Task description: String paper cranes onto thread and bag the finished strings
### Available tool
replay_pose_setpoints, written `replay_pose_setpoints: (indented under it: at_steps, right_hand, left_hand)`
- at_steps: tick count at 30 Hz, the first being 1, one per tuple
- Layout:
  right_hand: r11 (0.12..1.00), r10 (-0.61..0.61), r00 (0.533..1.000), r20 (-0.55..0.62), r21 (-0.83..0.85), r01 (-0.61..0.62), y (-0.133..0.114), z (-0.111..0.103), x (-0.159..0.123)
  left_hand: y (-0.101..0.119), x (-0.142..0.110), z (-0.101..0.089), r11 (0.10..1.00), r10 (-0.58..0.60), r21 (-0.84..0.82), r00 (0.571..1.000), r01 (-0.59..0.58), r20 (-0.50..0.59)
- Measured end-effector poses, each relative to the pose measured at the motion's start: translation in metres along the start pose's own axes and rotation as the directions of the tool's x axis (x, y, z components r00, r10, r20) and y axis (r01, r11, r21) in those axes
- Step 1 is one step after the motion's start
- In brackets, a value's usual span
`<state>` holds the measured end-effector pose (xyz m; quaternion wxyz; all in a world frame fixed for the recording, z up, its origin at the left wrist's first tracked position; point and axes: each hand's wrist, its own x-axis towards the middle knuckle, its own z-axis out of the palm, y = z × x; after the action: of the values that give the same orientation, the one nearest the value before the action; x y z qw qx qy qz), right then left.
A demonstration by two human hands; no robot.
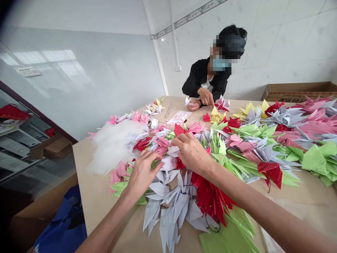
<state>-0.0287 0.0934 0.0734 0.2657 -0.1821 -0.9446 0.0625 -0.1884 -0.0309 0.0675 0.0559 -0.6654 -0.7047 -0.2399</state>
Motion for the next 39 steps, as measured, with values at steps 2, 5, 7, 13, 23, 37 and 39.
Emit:
replay_pose_setpoints:
  at_steps: [2, 5, 7, 13, 23, 37, 39]
  right_hand:
    - [0.997, -0.078, 0.997, 0.012, 0.010, 0.078, -0.008, -0.003, 0.005]
    - [0.979, -0.196, 0.972, 0.127, -0.028, 0.201, -0.017, 0.002, 0.016]
    - [0.974, -0.213, 0.960, 0.181, -0.035, 0.222, -0.020, 0.011, 0.025]
    - [0.983, -0.158, 0.973, 0.170, 0.119, 0.139, -0.007, 0.027, 0.040]
    - [0.825, 0.202, 0.979, 0.033, 0.532, -0.188, 0.024, 0.007, 0.041]
    - [0.862, 0.185, 0.976, -0.118, 0.496, -0.103, -0.001, -0.049, 0.064]
    - [0.949, 0.034, 0.976, -0.217, 0.313, 0.036, -0.017, -0.080, 0.076]
  left_hand:
    - [0.000, 0.000, 0.000, 1.000, 0.000, -0.015, 1.000, 0.000, 0.003]
    - [0.000, 0.000, -0.001, 1.000, -0.007, -0.010, 1.000, 0.007, 0.003]
    - [0.000, 0.000, -0.001, 1.000, -0.009, 0.011, 1.000, 0.009, 0.003]
    - [-0.008, 0.001, 0.001, 0.999, 0.000, 0.037, 1.000, 0.001, -0.010]
    - [-0.009, 0.002, -0.003, 0.998, -0.017, -0.056, 0.998, 0.014, -0.062]
    - [0.006, 0.044, -0.037, 0.865, -0.102, -0.498, 0.993, 0.059, -0.060]
    - [0.003, 0.044, -0.051, 0.750, -0.125, -0.659, 0.991, 0.056, -0.057]
